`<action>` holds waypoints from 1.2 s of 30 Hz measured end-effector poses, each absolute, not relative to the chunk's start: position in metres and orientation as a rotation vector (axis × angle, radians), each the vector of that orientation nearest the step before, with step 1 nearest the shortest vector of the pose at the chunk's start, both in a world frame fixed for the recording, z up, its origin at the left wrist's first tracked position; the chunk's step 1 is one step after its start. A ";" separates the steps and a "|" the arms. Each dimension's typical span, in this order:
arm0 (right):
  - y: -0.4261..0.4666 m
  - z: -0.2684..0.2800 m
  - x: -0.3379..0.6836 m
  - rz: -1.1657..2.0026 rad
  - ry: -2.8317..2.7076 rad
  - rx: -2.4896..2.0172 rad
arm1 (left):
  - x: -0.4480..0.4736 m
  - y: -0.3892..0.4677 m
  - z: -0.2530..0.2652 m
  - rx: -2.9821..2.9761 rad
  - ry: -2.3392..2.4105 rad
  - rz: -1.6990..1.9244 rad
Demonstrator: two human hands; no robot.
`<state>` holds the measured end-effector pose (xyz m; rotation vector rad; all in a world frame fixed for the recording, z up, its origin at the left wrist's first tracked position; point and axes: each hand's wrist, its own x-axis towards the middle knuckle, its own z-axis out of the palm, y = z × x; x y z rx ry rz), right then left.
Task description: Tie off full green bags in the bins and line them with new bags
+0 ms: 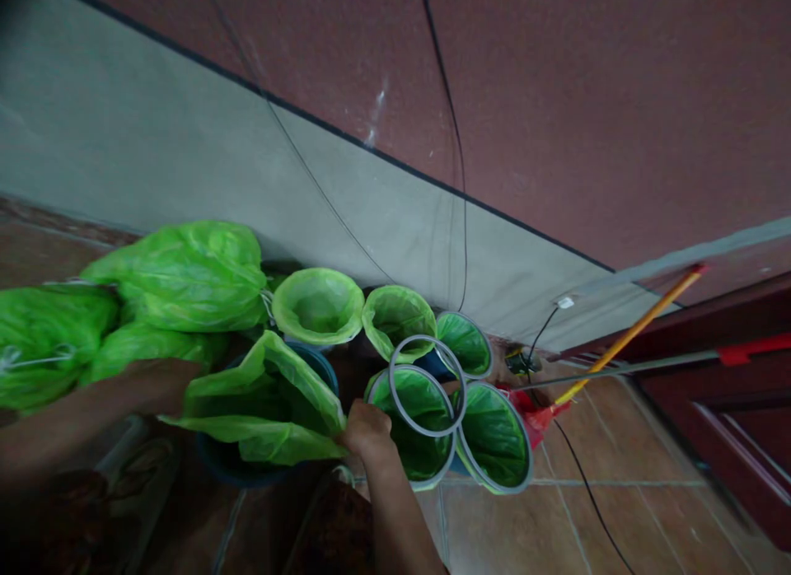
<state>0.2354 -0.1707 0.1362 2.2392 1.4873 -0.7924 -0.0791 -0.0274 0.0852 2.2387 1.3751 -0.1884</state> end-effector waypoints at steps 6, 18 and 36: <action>-0.149 0.120 0.204 -0.709 1.749 2.466 | -0.032 -0.039 0.107 2.277 1.466 -0.283; -0.139 0.137 0.231 -0.402 1.519 2.675 | -0.033 -0.028 0.115 2.372 1.752 -0.185; -0.138 0.114 0.190 -0.383 1.873 2.376 | -0.015 -0.028 0.087 2.527 1.489 0.009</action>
